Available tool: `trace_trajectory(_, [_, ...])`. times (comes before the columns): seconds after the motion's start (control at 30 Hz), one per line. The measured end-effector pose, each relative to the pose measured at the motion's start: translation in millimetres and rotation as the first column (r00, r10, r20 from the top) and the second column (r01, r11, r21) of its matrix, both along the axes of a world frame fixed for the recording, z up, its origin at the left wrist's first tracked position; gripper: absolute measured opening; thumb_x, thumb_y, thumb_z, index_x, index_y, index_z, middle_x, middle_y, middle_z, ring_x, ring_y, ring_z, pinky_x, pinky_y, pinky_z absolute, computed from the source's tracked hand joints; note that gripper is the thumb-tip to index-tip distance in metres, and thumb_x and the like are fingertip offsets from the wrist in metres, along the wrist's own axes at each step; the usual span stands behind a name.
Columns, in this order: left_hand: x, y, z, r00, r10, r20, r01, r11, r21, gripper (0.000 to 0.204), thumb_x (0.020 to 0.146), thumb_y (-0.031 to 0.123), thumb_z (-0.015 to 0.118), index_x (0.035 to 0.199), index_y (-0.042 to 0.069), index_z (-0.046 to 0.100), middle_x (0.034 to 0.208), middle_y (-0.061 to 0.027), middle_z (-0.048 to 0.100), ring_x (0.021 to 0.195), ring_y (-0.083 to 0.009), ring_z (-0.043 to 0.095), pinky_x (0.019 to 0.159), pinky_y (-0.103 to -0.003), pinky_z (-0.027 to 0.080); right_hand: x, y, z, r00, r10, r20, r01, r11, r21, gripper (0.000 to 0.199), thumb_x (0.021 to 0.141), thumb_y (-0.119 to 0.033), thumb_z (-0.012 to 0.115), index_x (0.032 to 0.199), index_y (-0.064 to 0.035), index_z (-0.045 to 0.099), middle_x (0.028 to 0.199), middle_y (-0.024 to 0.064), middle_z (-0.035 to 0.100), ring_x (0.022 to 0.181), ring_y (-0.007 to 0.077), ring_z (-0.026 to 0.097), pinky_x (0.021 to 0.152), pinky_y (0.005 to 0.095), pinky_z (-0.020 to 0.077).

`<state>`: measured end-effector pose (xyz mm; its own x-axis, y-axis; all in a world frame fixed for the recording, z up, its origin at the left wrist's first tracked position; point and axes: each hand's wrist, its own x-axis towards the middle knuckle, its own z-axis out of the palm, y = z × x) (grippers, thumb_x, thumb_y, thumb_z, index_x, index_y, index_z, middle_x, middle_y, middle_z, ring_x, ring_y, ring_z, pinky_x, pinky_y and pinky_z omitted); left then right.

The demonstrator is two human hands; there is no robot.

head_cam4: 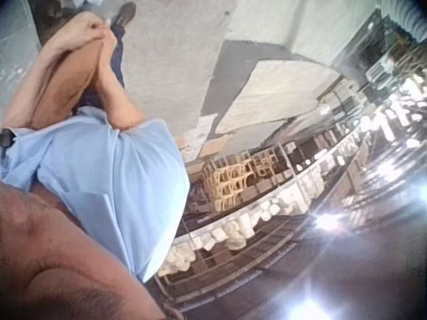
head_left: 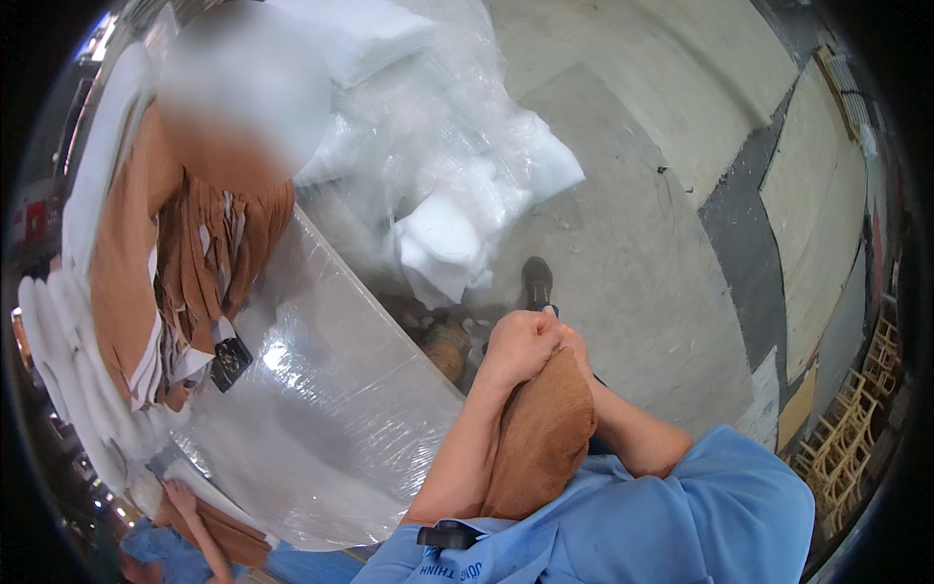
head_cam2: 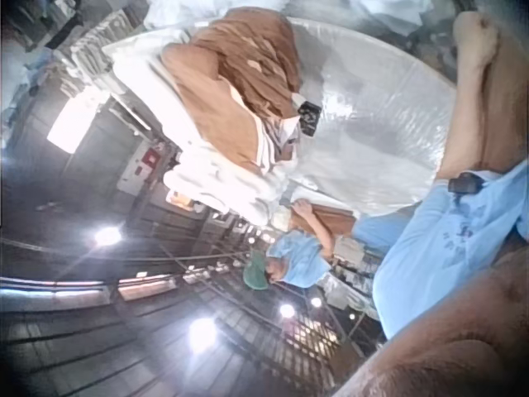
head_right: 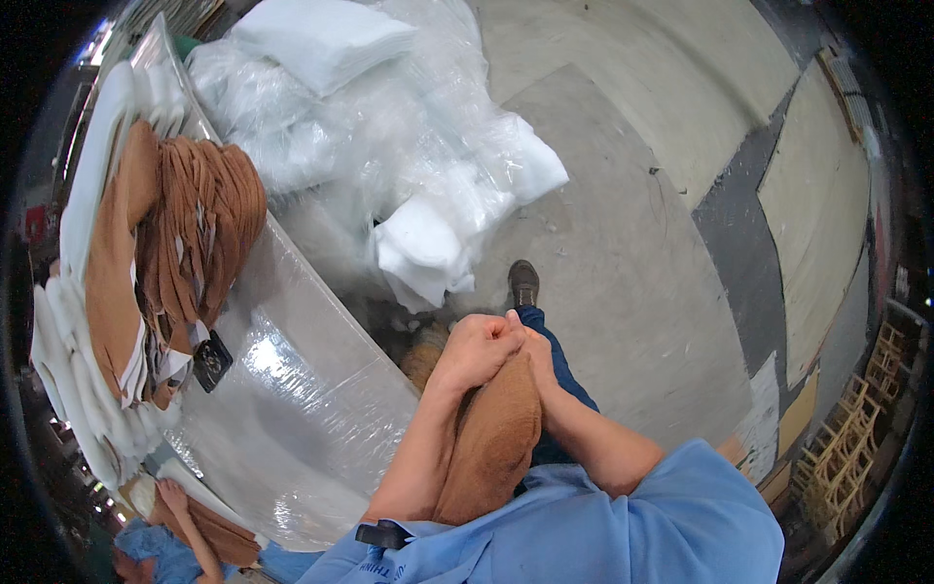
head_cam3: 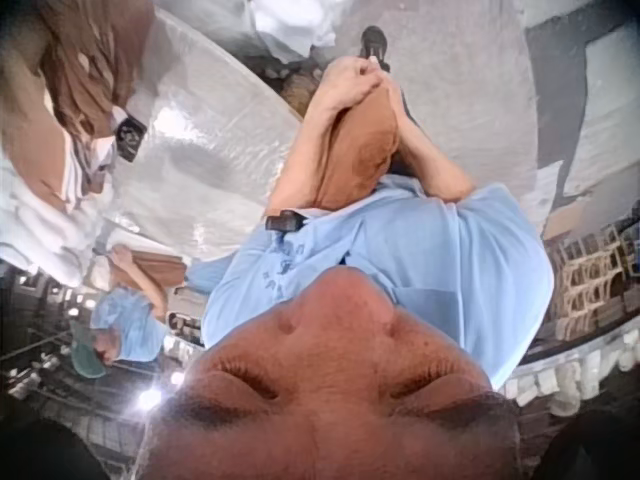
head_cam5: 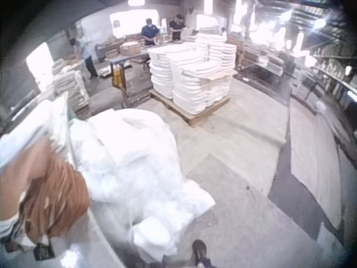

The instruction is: The person inserts white foam cushions into brown fabric covers at a worktable. They repeatedly pick up a foam piece, align it with a cover, push it inside, and place the finished unit aside. A coworker performs the same task across the table.

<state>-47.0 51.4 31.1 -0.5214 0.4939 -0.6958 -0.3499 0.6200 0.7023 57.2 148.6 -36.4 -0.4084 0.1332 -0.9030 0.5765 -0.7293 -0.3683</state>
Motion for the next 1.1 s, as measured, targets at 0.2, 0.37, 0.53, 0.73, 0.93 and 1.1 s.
trace_trajectory(0.2, [6.3,-18.5,-19.0,0.964,0.262,-0.037,-0.257,0.961,0.097,0.038,0.092,0.032,0.070,0.072,0.000,0.064,0.061,-0.0132,0.057,0.057,-0.0209,0.053,0.060,-0.040,0.046,-24.1,-3.9,7.6,0.995,0.082,0.061,-0.083,0.997,0.007,0.045,0.106,-0.049,0.062,0.082,-0.0113,0.062,0.075,-0.0014,0.063,0.064,0.0123,0.060,0.057,0.0307,0.0480])
trace_trajectory(0.37, [11.0,-25.0,-24.0,0.942,0.312,-0.122,-0.305,0.950,0.072,0.035,0.092,0.029,0.068,0.072,0.001,0.063,0.065,-0.0159,0.061,0.058,-0.0252,0.059,0.062,-0.042,0.048,-23.4,-2.1,-10.6,0.958,0.285,0.025,-0.286,0.955,0.077,0.032,0.102,-0.037,0.067,0.084,-0.0103,0.065,0.077,-0.0004,0.065,0.064,0.0133,0.062,0.056,0.0310,0.0494])
trace_trajectory(0.53, [21.5,-35.0,-44.9,0.964,0.250,-0.089,-0.254,0.967,-0.032,0.028,0.088,0.024,0.068,0.072,0.002,0.064,0.069,-0.0178,0.066,0.065,-0.0340,0.066,0.065,-0.045,0.050,1.9,-2.6,-67.8,0.901,0.428,-0.066,-0.416,0.898,0.143,0.017,0.096,-0.023,0.071,0.088,-0.0087,0.068,0.080,0.0007,0.067,0.066,0.0146,0.064,0.058,0.0314,0.0511])
trace_trajectory(0.73, [27.9,-2.5,-43.0,0.935,0.173,-0.311,-0.194,0.980,-0.038,0.023,0.085,0.021,0.066,0.074,0.002,0.069,0.074,-0.0196,0.070,0.072,-0.0368,0.070,0.069,-0.045,0.053,-4.6,9.3,9.9,0.945,0.327,-0.020,-0.327,0.944,-0.046,0.011,0.091,-0.018,0.073,0.092,-0.0080,0.071,0.083,0.0019,0.069,0.071,0.0173,0.067,0.061,0.0338,0.0534])
trace_trajectory(0.93, [15.2,-0.6,-30.2,0.993,0.116,0.012,-0.116,0.993,0.022,0.027,0.086,0.024,0.068,0.078,-0.002,0.073,0.082,-0.0237,0.073,0.086,-0.0410,0.073,0.080,-0.049,0.054,12.7,27.4,14.6,0.923,0.378,0.073,-0.380,0.925,0.016,0.013,0.091,-0.021,0.074,0.092,-0.0076,0.072,0.084,0.0024,0.070,0.072,0.0175,0.068,0.063,0.0345,0.0535])
trace_trajectory(1.1, [11.1,-19.8,-22.1,0.986,0.145,0.088,-0.146,0.989,0.013,0.031,0.088,0.029,0.065,0.079,0.001,0.077,0.078,-0.0205,0.074,0.080,-0.0368,0.073,0.077,-0.046,0.055,10.4,33.0,-2.6,0.874,0.475,0.104,-0.481,0.876,0.040,0.016,0.091,-0.023,0.075,0.093,-0.0073,0.073,0.085,0.0027,0.071,0.074,0.0176,0.068,0.064,0.0350,0.0536])
